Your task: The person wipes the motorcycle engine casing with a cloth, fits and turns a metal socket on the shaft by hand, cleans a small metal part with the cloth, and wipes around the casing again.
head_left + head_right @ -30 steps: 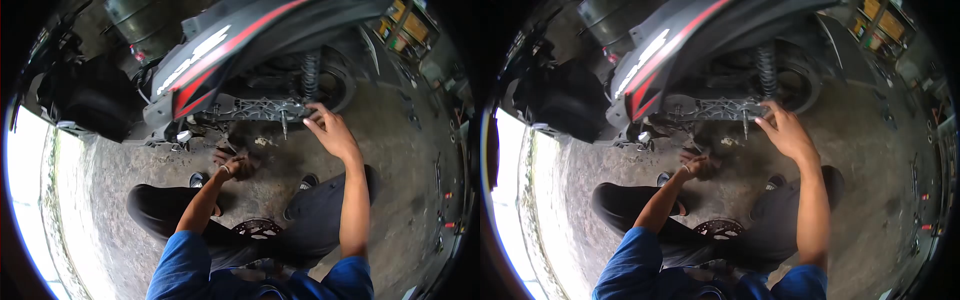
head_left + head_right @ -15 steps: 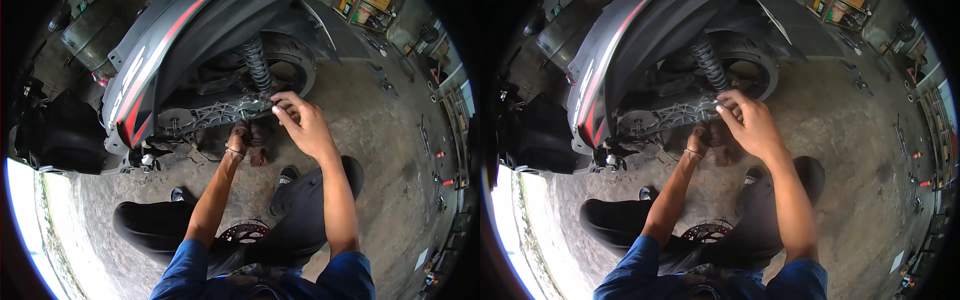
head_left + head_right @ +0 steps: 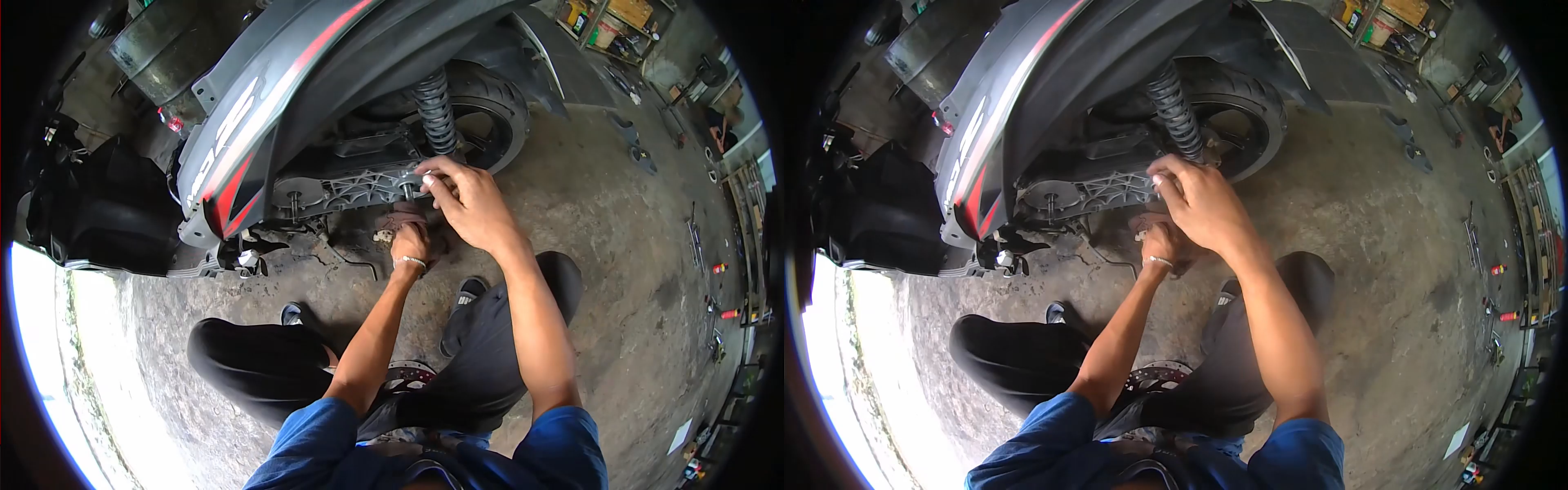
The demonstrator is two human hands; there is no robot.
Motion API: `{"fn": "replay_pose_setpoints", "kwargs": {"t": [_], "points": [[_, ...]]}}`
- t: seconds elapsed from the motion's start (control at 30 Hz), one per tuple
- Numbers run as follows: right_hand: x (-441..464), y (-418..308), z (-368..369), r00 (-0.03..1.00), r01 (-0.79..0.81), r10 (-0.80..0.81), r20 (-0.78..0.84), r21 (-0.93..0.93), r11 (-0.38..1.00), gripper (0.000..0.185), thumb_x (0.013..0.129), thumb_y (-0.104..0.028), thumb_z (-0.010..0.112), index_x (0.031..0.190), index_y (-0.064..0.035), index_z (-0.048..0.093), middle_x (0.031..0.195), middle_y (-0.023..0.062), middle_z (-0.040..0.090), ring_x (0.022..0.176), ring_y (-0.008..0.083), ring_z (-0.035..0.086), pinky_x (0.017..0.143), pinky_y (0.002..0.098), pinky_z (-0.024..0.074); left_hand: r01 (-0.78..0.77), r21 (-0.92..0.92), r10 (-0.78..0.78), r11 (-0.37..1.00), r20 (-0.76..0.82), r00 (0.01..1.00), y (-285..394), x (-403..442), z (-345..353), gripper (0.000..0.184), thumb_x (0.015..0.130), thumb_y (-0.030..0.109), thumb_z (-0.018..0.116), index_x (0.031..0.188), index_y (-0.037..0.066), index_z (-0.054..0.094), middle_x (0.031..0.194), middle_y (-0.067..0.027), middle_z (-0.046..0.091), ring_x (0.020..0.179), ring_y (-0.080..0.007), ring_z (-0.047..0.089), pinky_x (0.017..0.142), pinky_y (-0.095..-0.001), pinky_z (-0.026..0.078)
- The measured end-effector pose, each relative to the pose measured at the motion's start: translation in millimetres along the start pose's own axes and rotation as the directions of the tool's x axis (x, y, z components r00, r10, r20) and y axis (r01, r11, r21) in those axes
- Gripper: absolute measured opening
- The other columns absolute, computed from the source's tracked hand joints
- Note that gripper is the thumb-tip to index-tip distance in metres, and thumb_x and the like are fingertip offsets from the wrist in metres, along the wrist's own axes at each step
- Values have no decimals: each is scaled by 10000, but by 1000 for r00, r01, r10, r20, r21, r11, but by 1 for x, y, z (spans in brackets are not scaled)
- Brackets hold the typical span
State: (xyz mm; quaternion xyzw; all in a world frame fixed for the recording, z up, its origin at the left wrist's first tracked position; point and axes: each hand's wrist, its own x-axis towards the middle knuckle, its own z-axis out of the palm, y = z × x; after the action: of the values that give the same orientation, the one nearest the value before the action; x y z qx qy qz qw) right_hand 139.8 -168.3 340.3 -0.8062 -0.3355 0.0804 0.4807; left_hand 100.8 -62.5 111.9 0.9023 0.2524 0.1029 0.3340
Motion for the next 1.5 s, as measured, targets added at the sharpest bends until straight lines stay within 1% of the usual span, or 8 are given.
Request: {"fn": "replay_pose_setpoints", "kwargs": {"t": [0.07,0.2,0.27,0.33,0.43,1.03,1.17,1.5], "points": [[1,-3,0,1000,12,-11,8,-21,1000,147,829,-78,503,956,-41,568,730,48,599,574,121,514,519,235,404,-73,126,51,989,168,984,3,-38,-10,261,788,245,471,749,5,565,724,-235,592,645,-419,571,533,-457,444],[-3,-11,0,999,35,-36,-13,-66,997,151,820,-71,513,957,-37,567,726,49,599,568,118,504,517,233,400,124,-273,-75,954,183,980,-58,-108,32,255,789,243,446,764,44,605,774,-161,615,708,-313,587,649,-381,450],[-11,-18,-3,999,40,-40,-19,-5,999,153,815,-69,521,957,-33,567,727,50,600,565,117,499,518,232,399,370,-803,-190,467,318,929,-37,-92,-3,212,798,196,439,821,48,588,806,-111,603,710,-236,552,676,-325,435],[-19,-23,-6,999,52,-51,-18,49,997,157,809,-66,529,956,-29,566,729,51,600,562,116,493,520,230,398,414,-859,-184,-301,479,858,-23,-68,-30,186,806,150,431,878,52,572,838,-61,591,713,-158,518,703,-269,419],[-23,-15,-10,998,46,-45,-49,16,999,153,808,-65,530,951,-27,567,726,51,598,561,115,492,521,229,398,257,-936,285,-239,185,940,-45,-28,-29,231,812,161,448,981,43,551,899,-79,596,736,-178,536,700,-297,437],[-18,-7,-7,999,-41,42,8,-53,998,146,790,-67,528,921,-19,572,717,59,593,544,118,472,516,237,399,448,-617,-301,647,334,893,13,7,-43,358,713,387,593,825,51,643,845,-110,634,795,-224,587,709,-286,442],[-19,-1,-8,998,-49,46,-48,-81,996,141,790,-68,530,914,-16,574,709,58,590,534,121,467,517,237,402,372,-195,-374,908,26,927,19,9,-30,378,671,378,625,837,39,634,794,-113,639,708,-237,596,661,-307,457],[-22,-3,-15,995,-56,49,-87,-86,995,137,789,-66,535,906,-7,575,709,57,588,542,123,474,519,238,403,224,-504,-260,834,-2,965,3,8,-8,305,710,262,581,852,-5,615,775,-107,635,677,-220,592,634,-307,458]]}}
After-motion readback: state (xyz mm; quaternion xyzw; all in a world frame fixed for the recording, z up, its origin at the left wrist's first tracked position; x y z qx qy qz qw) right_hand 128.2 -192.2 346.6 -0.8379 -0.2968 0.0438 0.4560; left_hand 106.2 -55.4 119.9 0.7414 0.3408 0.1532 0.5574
